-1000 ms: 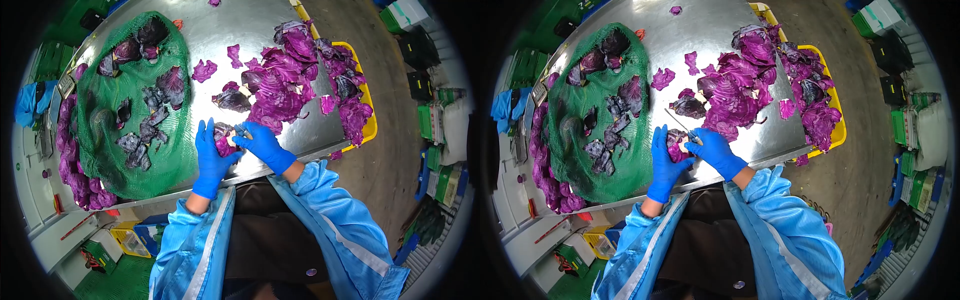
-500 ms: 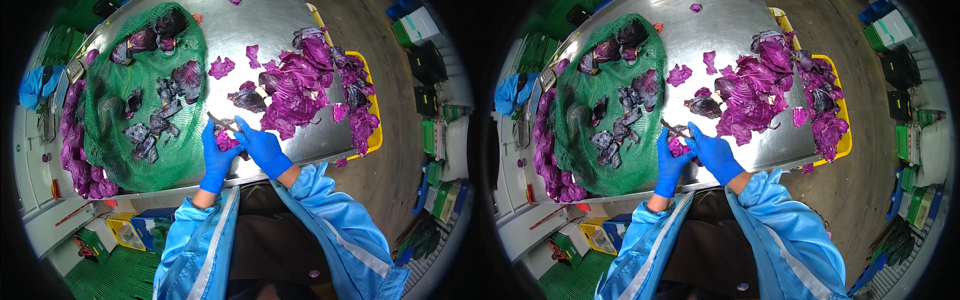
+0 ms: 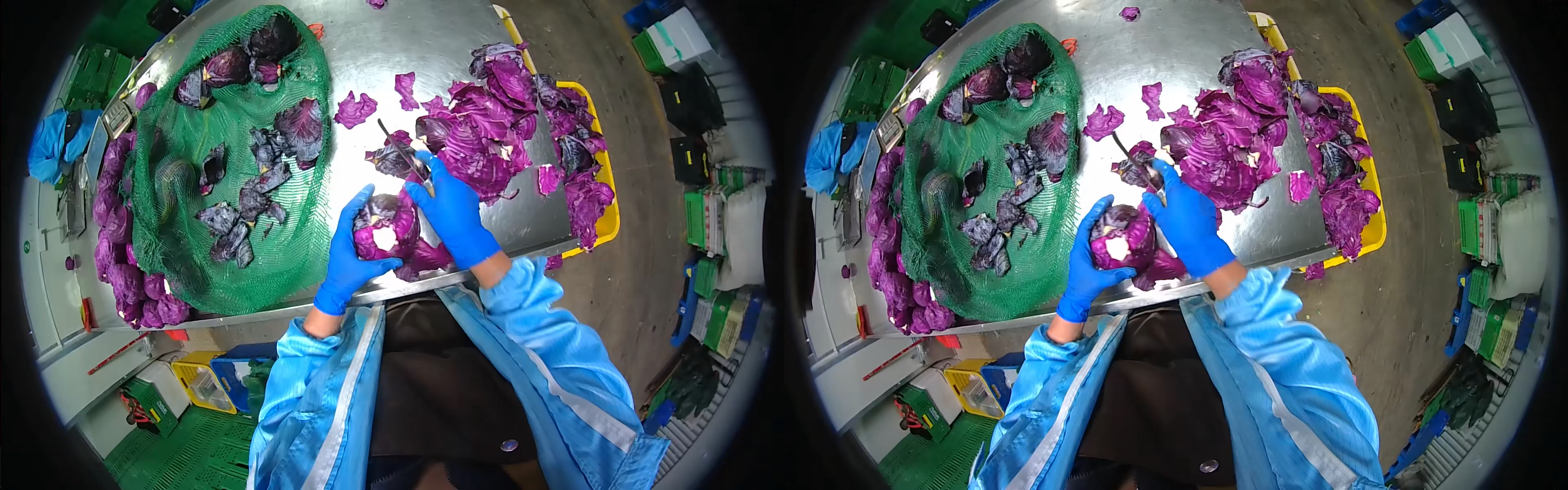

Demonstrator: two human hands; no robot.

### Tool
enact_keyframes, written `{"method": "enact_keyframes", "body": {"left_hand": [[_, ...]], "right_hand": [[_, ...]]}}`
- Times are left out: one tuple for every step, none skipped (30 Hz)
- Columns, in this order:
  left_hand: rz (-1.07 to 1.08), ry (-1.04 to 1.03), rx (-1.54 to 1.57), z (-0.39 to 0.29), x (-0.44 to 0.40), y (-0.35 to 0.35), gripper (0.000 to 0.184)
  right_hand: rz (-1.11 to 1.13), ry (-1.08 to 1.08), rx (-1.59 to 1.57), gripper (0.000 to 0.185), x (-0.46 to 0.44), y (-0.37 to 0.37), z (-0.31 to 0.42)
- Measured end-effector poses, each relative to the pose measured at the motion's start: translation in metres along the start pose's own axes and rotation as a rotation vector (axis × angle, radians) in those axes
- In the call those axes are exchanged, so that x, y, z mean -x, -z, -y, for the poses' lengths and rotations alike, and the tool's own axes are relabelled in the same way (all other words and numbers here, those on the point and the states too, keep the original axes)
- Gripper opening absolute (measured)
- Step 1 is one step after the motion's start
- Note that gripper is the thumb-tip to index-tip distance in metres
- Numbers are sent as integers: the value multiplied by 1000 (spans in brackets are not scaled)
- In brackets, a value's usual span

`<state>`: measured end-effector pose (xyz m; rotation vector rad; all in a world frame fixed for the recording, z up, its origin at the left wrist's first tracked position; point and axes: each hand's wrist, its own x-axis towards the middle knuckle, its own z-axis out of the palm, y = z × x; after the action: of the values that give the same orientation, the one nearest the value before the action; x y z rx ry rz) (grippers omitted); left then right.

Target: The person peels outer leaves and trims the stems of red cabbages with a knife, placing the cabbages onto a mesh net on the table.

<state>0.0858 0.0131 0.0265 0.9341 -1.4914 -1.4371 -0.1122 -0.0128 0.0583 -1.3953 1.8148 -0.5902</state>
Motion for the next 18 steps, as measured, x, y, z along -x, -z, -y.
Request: {"method": "enact_keyframes", "body": {"left_hand": [[19, 47, 2, 5, -2, 0, 109], [20, 48, 3, 9, -4, 1, 109], [74, 99, 4, 13, -6, 4, 109], [132, 148, 4, 19, -7, 8, 109], [152, 118, -111, 31, -4, 17, 109], [152, 117, -112, 30, -4, 15, 109], [42, 152, -157, 28, 1, 13, 110], [-61, 183, -205, 24, 6, 12, 111], [-124, 314, -52, 11, 9, 2, 112], [-147, 267, -247, 16, 13, -4, 112], [-207, 298, -231, 22, 11, -12, 109], [-271, 331, -216, 27, 10, -17, 106], [-314, 327, -218, 31, 9, -17, 98], [-314, 327, -220, 30, 10, -16, 98], [-315, 300, -218, 28, 10, -14, 95], [-317, 281, -216, 26, 13, -14, 92], [-328, 274, -147, 23, 14, -15, 92], [-328, 275, -147, 24, 13, -15, 92]], "right_hand": [[-4, 4, 3, 54, 1, 4, 1], [86, 190, -164, 60, 4, 8, -1], [204, 284, -217, 65, 1, 1, -12], [331, 369, -277, 70, -1, -5, -24], [347, 427, -269, 67, -8, -16, -40], [369, 488, -259, 65, -11, -14, -35], [374, 489, -266, 65, -9, -11, -31], [367, 390, -172, 63, -8, -5, -25], [356, 287, -77, 61, -6, 3, -16], [353, 282, -81, 61, -6, 3, -14], [343, 281, 34, 61, -6, 0, -10], [337, 282, 148, 61, -5, -4, -9], [268, 325, 95, 61, -9, -17, -19], [269, 326, 94, 61, -15, -22, -28], [312, 339, 49, 56, -21, -21, -28], [361, 348, 3, 51, -22, -21, -27], [365, 344, 0, 51, -20, -22, -24], [360, 366, 123, 44, -19, -18, -11]]}}
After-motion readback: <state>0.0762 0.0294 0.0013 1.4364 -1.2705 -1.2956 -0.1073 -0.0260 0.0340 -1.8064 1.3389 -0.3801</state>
